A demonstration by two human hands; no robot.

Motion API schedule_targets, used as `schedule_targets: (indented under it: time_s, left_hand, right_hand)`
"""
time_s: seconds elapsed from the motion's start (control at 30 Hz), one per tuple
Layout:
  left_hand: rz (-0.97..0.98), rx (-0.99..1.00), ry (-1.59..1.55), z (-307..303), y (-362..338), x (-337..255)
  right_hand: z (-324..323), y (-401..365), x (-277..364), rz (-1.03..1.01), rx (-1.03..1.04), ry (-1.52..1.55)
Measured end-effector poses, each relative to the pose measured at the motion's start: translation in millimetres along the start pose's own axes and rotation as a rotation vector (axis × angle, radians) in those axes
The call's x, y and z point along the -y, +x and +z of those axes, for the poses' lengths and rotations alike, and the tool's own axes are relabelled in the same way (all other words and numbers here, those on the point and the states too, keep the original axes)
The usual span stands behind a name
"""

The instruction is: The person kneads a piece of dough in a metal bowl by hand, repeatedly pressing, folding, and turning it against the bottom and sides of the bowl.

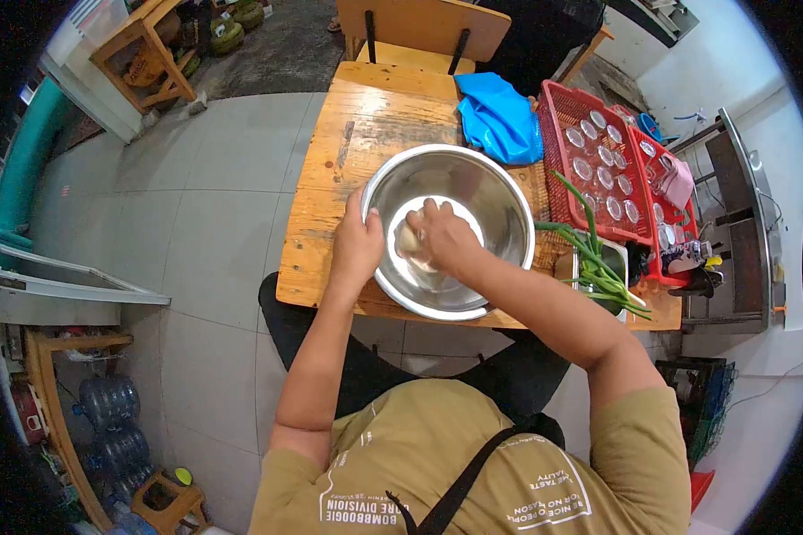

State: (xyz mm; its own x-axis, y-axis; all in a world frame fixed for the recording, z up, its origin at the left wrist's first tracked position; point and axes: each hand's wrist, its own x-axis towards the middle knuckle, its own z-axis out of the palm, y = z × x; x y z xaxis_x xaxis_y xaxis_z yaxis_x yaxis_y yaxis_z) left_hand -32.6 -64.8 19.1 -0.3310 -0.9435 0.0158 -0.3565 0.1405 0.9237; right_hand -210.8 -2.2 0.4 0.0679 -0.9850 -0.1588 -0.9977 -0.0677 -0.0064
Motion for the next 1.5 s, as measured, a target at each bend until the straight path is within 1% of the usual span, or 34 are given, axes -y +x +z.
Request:
schedule_targets:
  time_s: [0.07, 0.1, 0.13, 0.2, 0.27, 0.33, 0.37, 0.4, 0.47, 0.5, 0.57, 0.6, 0.63, 0.67, 0.7, 0.73, 0.77, 0.8, 0.87, 0.9, 0.97, 1.0, 1.07, 1.1, 1.17, 1.2, 1.23, 1.27, 1.3, 1.33, 1.4, 1.43, 1.47, 1.5]
  left_hand:
    - [0.005, -0.011, 0.007, 1, 2, 1]
    - [0.011, -0.022, 0.017, 2, 1, 2]
    - [0.008, -0.023, 0.018, 2, 0, 3]
    - [-0.003, -0.016, 0.032, 2, 2, 2]
    - [0.001, -0.02, 0.052, 1, 4, 0]
    - [-0.013, -0.021, 0.067, 1, 4, 2]
    - [0.011, -0.01, 0.028, 1, 7, 4]
    - [0.034, 0.008, -0.007, 2, 6, 7]
    - [0.024, 0.013, -0.002, 4, 7, 9]
    - [0.022, 0.01, 0.006, 3, 8, 9]
    - [0.022, 0.007, -0.007, 3, 8, 9]
    - [0.024, 0.007, -0.015, 3, 7, 9]
    - [0.024, 0.004, -0.015, 3, 7, 8]
    - [0.027, -0.001, 0.004, 2, 8, 6]
    - [0.027, 0.005, 0.026, 2, 7, 6]
    - [0.032, 0.004, 0.025, 2, 9, 5]
    - [0.024, 0.011, -0.01, 2, 7, 5]
    - [0.021, 0.022, -0.042, 2, 7, 5]
    - [0.023, 0.02, -0.025, 4, 8, 11]
    - [0.02, 0.015, -0.01, 5, 9, 13]
    - [0.006, 0.026, -0.01, 1, 6, 3]
    - [-0.004, 0.03, -0.008, 0, 5, -1]
    - [0.012, 0.017, -0.016, 3, 6, 5]
    - [0.023, 0.001, -0.027, 4, 6, 8]
    - [0.015, -0.003, -0.012, 4, 3, 9]
    - [0.033, -0.006, -0.001, 4, 6, 6]
    - [0.038, -0.007, 0.001, 3, 7, 3]
    - [-0.004, 0.003, 0.002, 2, 7, -1]
    - [-0.047, 0.014, 0.002, 1, 6, -3]
    - [-0.046, 0.016, 0.001, 1, 4, -2]
    - [-0.041, 0.038, -0.015, 0, 7, -1]
    - [-0.038, 0.034, -0.018, 0, 9, -1]
    - [-0.044, 0.031, -0.023, 1, 9, 0]
    - [-0.055, 0.029, -0.029, 1, 7, 2]
  right_hand:
    - [4, 17, -13, -0.077, -0.075, 0.095]
    - [-2, 23, -15, 0.017, -0.115, 0.125]
    - [-5, 27, -20, 0.015, -0.113, 0.126]
    - [-16, 31, -33, 0.346, -0.189, 0.489]
    - [-14, 30, -41, 0.455, -0.276, 0.755]
    - [-38, 12, -32, 0.485, -0.38, 1.09]
    - [-50, 6, -29, 0.456, -0.418, 1.227]
    - [-76, -7, -34, 0.389, -0.34, 1.275]
    - [-136, -40, -15, 0.156, -0.29, 1.116]
    - [-129, -43, -14, 0.156, -0.291, 1.114]
    - [-93, -46, -16, -0.065, -0.603, 0.64]
    - [-55, -51, -11, -0.064, -0.628, 0.512]
    - [-24, -60, -15, -0.112, -0.426, 0.302]
    - [-9, -66, -21, -0.157, -0.226, 0.093]
    - [-22, -63, -24, -0.152, -0.224, 0.098]
    - [-52, -51, -31, -0.07, -0.124, 0.37]
    - [-66, -46, -34, 0.015, -0.012, 0.646]
    - [-62, -43, -33, 0.05, -0.289, 0.646]
    - [-102, -43, -21, 0.3, -0.215, 0.498]
    - [-98, -38, -19, 0.301, -0.217, 0.496]
    - [-75, -29, -16, 0.179, -0.308, 0.277]
    - [-57, -25, -8, 0.185, -0.309, 0.279]
    - [-19, -15, 7, 0.118, -0.124, 0.183]
    - [-8, -8, 6, 0.115, -0.124, 0.187]
    - [5, 3, 2, -0.03, -0.173, 0.102]
    - [0, 9, -1, -0.025, -0.179, 0.104]
    - [-6, 15, -5, -0.014, -0.11, 0.124]
    - [-12, 19, -8, -0.005, -0.037, 0.142]
    - [-13, 18, -11, 0.035, -0.242, 0.313]
    - [-14, 16, -17, 0.037, -0.242, 0.312]
    - [-23, 14, -33, 0.332, -0.266, 0.667]
    - [-11, 17, -45, 0.355, -0.358, 0.704]
    - [0, 15, -59, 0.402, -0.346, 0.835]
    - [-10, 8, -58, 0.346, -0.404, 1.013]
